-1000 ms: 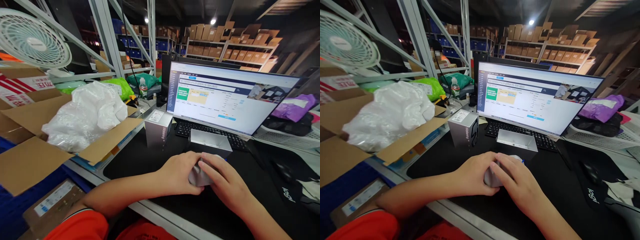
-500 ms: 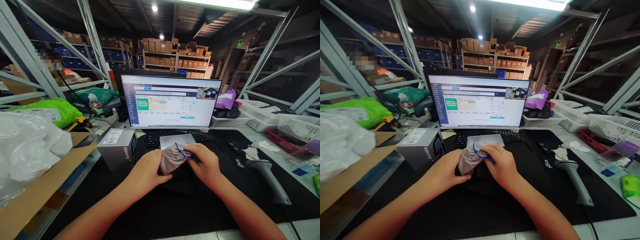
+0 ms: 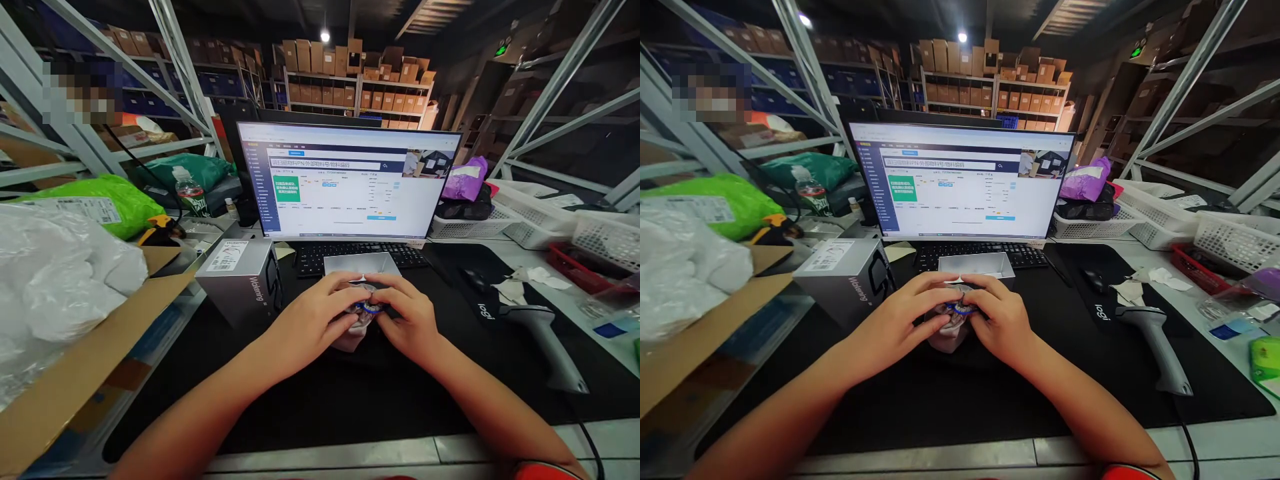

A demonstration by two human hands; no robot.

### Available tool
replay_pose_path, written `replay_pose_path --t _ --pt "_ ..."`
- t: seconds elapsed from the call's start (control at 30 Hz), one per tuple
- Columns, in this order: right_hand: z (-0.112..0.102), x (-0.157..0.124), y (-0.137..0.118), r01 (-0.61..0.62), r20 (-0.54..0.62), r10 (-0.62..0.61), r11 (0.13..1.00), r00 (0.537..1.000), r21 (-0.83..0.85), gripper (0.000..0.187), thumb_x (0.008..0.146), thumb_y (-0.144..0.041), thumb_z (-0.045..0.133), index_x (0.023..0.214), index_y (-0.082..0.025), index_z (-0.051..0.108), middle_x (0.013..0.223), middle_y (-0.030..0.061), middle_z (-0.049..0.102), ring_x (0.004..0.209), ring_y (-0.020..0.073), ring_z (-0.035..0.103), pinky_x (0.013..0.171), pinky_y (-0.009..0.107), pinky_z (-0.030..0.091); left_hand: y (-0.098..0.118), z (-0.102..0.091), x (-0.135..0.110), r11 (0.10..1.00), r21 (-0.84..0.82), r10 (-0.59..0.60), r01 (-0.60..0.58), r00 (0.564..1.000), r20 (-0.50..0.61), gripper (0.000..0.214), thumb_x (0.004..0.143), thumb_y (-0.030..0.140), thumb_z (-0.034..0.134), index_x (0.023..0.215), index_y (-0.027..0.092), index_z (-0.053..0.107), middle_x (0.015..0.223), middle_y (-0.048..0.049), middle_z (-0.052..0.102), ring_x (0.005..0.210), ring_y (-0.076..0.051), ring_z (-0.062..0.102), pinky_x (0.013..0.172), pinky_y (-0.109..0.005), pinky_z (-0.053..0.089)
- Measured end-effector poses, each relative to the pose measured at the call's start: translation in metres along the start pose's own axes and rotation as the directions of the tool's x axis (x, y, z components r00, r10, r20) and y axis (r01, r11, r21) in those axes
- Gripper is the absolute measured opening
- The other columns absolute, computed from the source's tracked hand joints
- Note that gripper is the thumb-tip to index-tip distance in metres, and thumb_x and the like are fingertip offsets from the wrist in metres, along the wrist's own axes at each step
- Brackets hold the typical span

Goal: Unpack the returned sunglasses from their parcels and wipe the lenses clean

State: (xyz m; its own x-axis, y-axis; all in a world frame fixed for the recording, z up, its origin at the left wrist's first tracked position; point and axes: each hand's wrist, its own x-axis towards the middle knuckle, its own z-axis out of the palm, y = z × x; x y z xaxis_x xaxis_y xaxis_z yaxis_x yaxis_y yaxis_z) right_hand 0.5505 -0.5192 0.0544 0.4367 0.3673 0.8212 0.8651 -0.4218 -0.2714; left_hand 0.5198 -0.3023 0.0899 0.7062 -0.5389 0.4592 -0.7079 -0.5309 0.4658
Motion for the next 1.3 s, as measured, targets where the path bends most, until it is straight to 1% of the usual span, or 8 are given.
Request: replay_pose_path --t 0.23,0.43,0.53,0.67,0.8,0.97,1.1,1.3 --pt "-0.022 0.005 0.005 -0.003 0.239 0.005 1.0 0.971 -0.008 0.022 0.089 -0.006 0.056 0.096 -0.023 0.069 0.135 0.0114 0.061 0.081 0.0152 0.071 0.071 0.032 0.06 0.0 -0.011 -0.004 0.992 0.12 0.035 -0.047 0.994 0.105 0.018 0.097 0.02 0.052 0.107 0.023 0.067 0.128 -0.0083 0.058 0.106 -0.02 0.064 0.092 -0.032 0.053" --pt "-0.061 0.025 -0.002 0.002 0.653 -0.058 0.996 0.755 0.086 0.011 0.095 -0.024 0.065 0.105 -0.023 0.069 0.122 0.0097 0.063 0.105 0.0206 0.065 0.09 0.035 0.056 0.0 -0.021 -0.008 0.999 0.025 -0.034 0.031 0.993 0.111 0.012 0.087 0.026 0.069 0.085 0.02 0.059 0.11 -0.004 0.057 0.092 -0.017 0.061 0.08 -0.028 0.049" --pt "-0.066 0.027 0.001 -0.032 0.641 -0.096 0.982 0.761 0.185 0.012 0.095 -0.03 0.067 0.103 -0.024 0.074 0.12 0.0085 0.067 0.108 0.0207 0.066 0.094 0.033 0.056 -0.004 -0.009 -0.009 0.998 -0.065 -0.016 0.019 0.999 0.051 0.007 0.097 0.022 0.058 0.104 0.022 0.061 0.116 -0.0046 0.059 0.101 -0.017 0.062 0.089 -0.028 0.05" --pt "-0.069 0.023 0.008 -0.054 0.438 -0.031 0.982 0.899 0.18 0.017 0.097 -0.024 0.064 0.106 -0.027 0.078 0.11 0.0061 0.075 0.1 0.0193 0.071 0.085 0.031 0.058 -0.011 0.008 -0.009 0.966 -0.245 -0.108 0.082 0.989 -0.097 0.058 0.095 0.021 0.063 0.146 0.031 0.037 0.134 -0.0077 0.057 0.104 -0.016 0.065 0.091 -0.029 0.055" --pt "-0.063 0.015 -0.017 0.017 0.18 -0.039 0.992 0.983 0.122 0.023 0.095 -0.013 0.064 0.11 -0.026 0.075 0.096 0.0032 0.079 0.09 0.0172 0.074 0.081 0.029 0.06 -0.015 0.016 -0.008 0.981 -0.174 -0.117 0.09 0.982 -0.148 0.044 0.093 0.015 0.061 0.134 0.028 0.052 0.134 -0.0088 0.057 0.103 -0.018 0.065 0.087 -0.029 0.057" --pt "-0.056 0.007 -0.057 0.296 0.388 -0.382 0.918 0.839 0.264 0.03 0.098 -0.015 0.06 0.127 -0.019 0.065 0.113 0.0062 0.078 0.101 0.014 0.073 0.085 0.024 0.058 -0.017 0.018 -0.008 1.0 0.011 0.026 -0.024 0.984 -0.174 0.02 0.099 0.015 0.052 0.111 0.023 0.065 0.136 -0.0091 0.055 0.1 -0.016 0.067 0.093 -0.03 0.055" --pt "-0.064 0.011 -0.038 0.082 0.313 -0.101 0.994 0.945 0.072 0.022 0.096 -0.019 0.064 0.118 -0.021 0.07 0.12 0.0078 0.075 0.111 0.0175 0.07 0.097 0.03 0.055 -0.016 0.017 -0.008 0.998 0.003 0.069 -0.069 0.981 -0.18 0.013 0.101 0.024 0.056 0.108 0.021 0.066 0.132 -0.0101 0.059 0.115 -0.021 0.065 0.097 -0.031 0.055" --pt "-0.056 0.014 -0.006 -0.141 0.59 0.145 0.989 0.794 -0.052 0.011 0.095 -0.029 0.069 0.096 -0.023 0.078 0.135 0.0079 0.067 0.112 0.0227 0.07 0.096 0.034 0.056 -0.021 0.023 -0.009 0.97 -0.184 0.135 -0.156 0.983 -0.126 0.016 0.103 0.018 0.047 0.106 0.021 0.063 0.149 -0.0118 0.045 0.12 -0.021 0.066 0.105 -0.035 0.054"
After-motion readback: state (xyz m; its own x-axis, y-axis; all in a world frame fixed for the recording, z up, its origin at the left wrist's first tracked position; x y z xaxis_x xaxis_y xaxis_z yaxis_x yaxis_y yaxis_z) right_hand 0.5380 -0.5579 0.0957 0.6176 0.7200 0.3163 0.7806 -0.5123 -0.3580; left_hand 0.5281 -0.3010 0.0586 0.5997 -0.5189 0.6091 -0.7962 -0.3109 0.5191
